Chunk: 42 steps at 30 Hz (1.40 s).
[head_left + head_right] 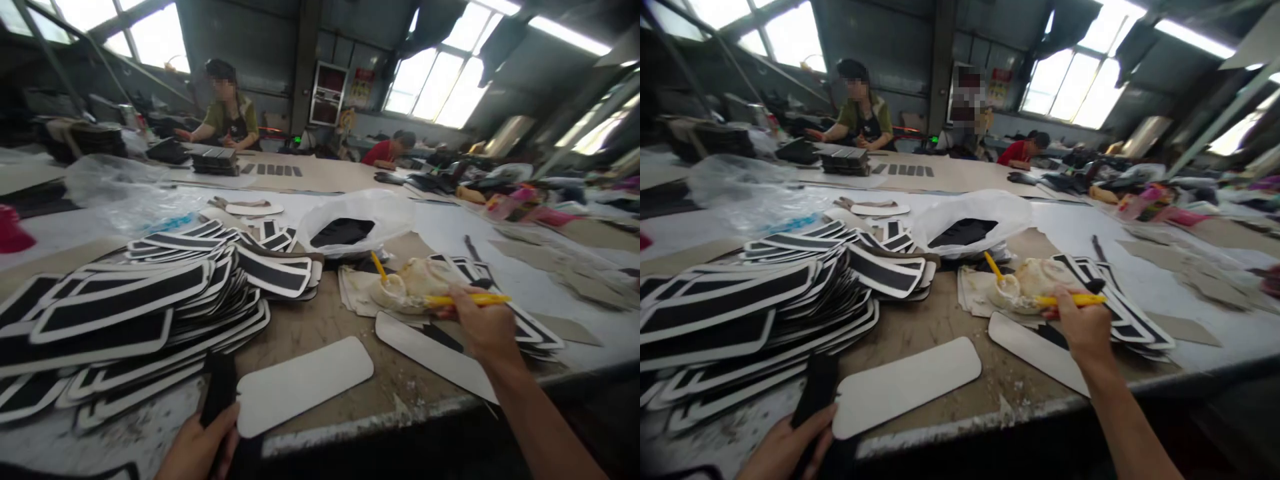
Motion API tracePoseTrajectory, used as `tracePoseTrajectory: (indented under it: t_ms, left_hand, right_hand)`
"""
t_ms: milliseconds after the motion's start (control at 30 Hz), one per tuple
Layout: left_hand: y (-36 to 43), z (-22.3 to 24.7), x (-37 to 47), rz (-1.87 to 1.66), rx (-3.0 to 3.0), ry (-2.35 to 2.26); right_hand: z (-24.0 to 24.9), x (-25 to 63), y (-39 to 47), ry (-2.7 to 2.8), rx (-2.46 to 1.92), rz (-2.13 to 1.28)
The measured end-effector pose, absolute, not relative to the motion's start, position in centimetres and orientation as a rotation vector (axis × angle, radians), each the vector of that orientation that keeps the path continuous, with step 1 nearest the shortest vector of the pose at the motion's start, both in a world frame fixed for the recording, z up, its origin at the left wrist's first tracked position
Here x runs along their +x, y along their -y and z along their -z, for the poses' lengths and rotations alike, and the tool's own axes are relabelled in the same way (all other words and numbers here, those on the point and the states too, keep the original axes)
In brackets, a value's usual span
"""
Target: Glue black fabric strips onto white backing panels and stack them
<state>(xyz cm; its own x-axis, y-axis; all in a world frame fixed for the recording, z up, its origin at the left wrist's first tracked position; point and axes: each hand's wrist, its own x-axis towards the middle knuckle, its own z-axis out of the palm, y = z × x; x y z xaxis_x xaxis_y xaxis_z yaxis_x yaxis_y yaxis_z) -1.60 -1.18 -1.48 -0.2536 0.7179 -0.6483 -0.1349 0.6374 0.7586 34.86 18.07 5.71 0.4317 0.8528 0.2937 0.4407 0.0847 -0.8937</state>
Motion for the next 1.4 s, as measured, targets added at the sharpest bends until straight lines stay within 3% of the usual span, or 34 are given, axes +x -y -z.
tracePoseTrajectory:
  t_ms: [233,433,733,1000,1400]
  left_hand:
    - [1.2,0.0,-1.7,-0.84,0.518,-1.542]
    - [1.4,0.2,-2.0,-0.805,0.536,-1.516]
    - [1.5,0.5,-2.3,-0.781,0.55,-1.49]
    - [1.5,0.4,-2.1,-0.747,0.578,-1.538]
    - [1.7,0.6,-1.5,-0.798,0.511,-1.609]
  right_hand:
    - [-4.0,23.1,-8.9,0.981,-1.246,-1.391]
    - [-2.0,16.4,-6.3,1.061,-1.147,-1.646]
    - [-1.9,18.8,-6.9,1.228,-1.239,-1.425]
    - [-2.0,16.8,-6.2,1.317,-1.215,-1.518]
    - [-4.2,25.9,-9.0,1.561,-1.63,-0.855]
